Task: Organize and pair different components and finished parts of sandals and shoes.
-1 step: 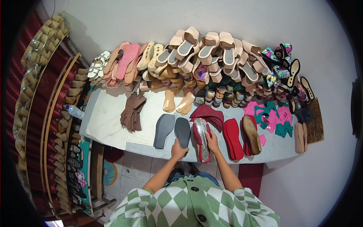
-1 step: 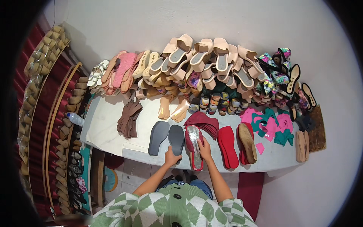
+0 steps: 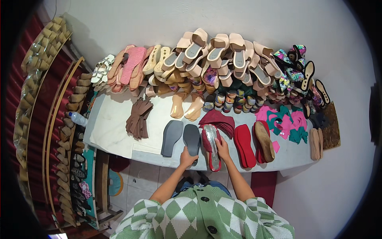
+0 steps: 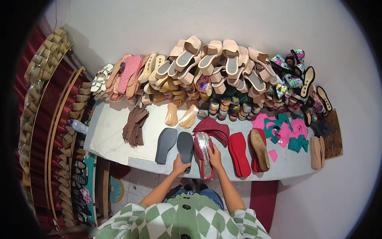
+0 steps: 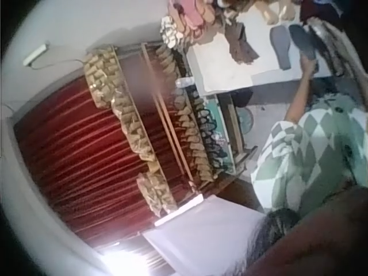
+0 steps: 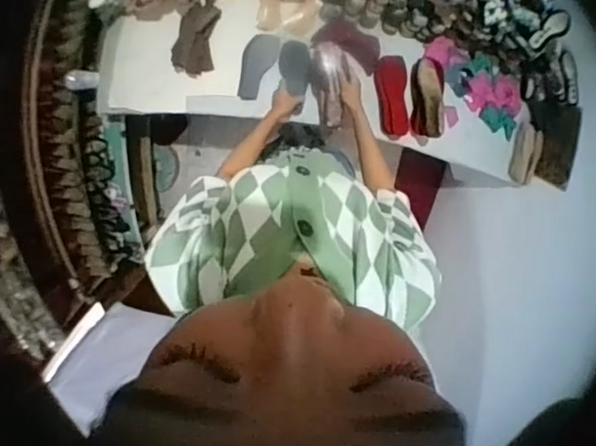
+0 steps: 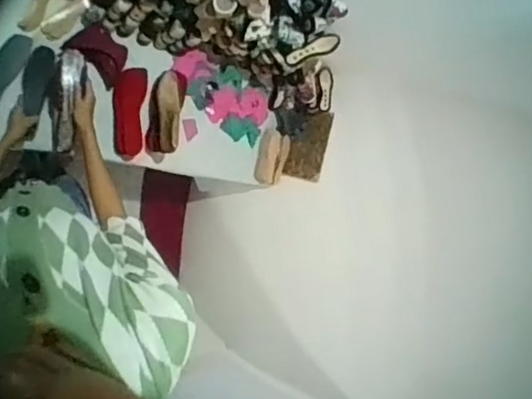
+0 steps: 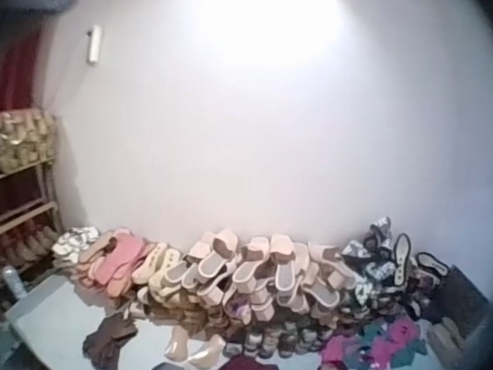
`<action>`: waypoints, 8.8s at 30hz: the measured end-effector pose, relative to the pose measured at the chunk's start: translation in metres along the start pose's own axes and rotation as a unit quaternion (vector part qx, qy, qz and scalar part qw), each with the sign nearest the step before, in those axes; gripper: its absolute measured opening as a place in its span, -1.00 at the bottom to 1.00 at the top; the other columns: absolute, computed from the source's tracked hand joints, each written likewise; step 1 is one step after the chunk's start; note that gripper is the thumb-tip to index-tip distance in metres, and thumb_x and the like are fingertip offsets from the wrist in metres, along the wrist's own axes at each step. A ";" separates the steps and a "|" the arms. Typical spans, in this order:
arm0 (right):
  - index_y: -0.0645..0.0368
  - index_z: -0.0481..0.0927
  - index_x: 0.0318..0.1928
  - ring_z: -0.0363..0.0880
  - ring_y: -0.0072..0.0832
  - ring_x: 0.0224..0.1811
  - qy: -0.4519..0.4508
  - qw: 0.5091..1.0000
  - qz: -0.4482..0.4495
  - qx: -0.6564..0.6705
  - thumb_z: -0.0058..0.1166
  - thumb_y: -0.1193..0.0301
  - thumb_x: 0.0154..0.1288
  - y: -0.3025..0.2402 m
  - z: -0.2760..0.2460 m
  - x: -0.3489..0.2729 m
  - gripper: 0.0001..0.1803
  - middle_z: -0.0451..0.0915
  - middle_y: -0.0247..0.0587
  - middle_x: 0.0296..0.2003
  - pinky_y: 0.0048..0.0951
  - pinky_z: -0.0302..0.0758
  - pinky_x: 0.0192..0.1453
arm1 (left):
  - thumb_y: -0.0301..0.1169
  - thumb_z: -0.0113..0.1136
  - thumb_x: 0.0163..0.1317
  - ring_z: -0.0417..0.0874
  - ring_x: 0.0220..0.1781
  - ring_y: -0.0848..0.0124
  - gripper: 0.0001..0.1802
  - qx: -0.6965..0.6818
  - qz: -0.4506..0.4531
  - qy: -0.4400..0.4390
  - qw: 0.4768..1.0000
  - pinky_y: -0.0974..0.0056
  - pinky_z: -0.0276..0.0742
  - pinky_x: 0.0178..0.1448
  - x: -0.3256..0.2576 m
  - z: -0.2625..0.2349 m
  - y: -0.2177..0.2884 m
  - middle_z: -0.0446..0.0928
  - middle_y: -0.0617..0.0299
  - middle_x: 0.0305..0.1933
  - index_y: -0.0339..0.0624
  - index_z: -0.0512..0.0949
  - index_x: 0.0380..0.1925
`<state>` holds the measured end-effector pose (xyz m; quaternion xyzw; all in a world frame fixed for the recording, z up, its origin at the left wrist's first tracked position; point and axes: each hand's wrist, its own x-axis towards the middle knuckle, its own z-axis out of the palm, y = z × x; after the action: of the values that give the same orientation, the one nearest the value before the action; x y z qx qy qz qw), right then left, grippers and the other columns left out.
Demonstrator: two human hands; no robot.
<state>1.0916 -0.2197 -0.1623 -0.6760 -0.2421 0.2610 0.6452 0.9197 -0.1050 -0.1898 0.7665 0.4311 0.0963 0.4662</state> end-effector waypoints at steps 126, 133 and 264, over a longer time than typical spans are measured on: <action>0.37 0.54 -0.25 0.46 -0.45 -0.21 0.151 0.986 0.063 0.045 -0.27 0.19 0.42 0.008 0.011 0.020 -0.54 0.52 -0.11 -0.26 -0.46 0.35 -0.07 | -0.36 0.10 0.22 0.44 0.01 0.41 -0.56 -0.354 -0.082 -0.211 0.908 0.10 0.44 -0.11 0.067 -0.005 0.084 0.34 0.31 0.15 0.04 0.28 0.11; 0.36 0.50 -0.23 0.42 -0.17 -0.15 0.184 0.973 -0.027 -0.140 -0.17 0.30 0.36 -0.015 0.016 0.015 -0.67 0.44 0.01 -0.28 -0.34 0.31 0.01 | -0.16 -0.02 0.30 0.40 0.05 0.40 -0.62 -0.404 -0.128 -0.246 0.871 0.10 0.42 -0.13 0.073 -0.006 0.069 0.37 0.31 0.08 0.05 0.32 0.08; 0.36 -0.02 0.29 0.15 0.10 0.23 -0.030 0.867 -0.179 -0.464 0.02 0.39 0.03 -0.036 0.017 -0.054 -0.18 -0.04 0.28 0.28 -0.13 0.21 0.21 | -0.22 0.03 0.14 0.59 -0.30 0.11 -0.71 0.005 0.169 -0.094 0.981 0.16 0.45 -0.14 0.123 0.004 0.106 0.56 0.01 -0.41 -0.24 0.50 -0.32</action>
<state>1.0405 -0.2406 -0.1246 -0.8340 -0.4717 0.0188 0.2857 1.0570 -0.0360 -0.1385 0.8365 0.2499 0.0987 0.4776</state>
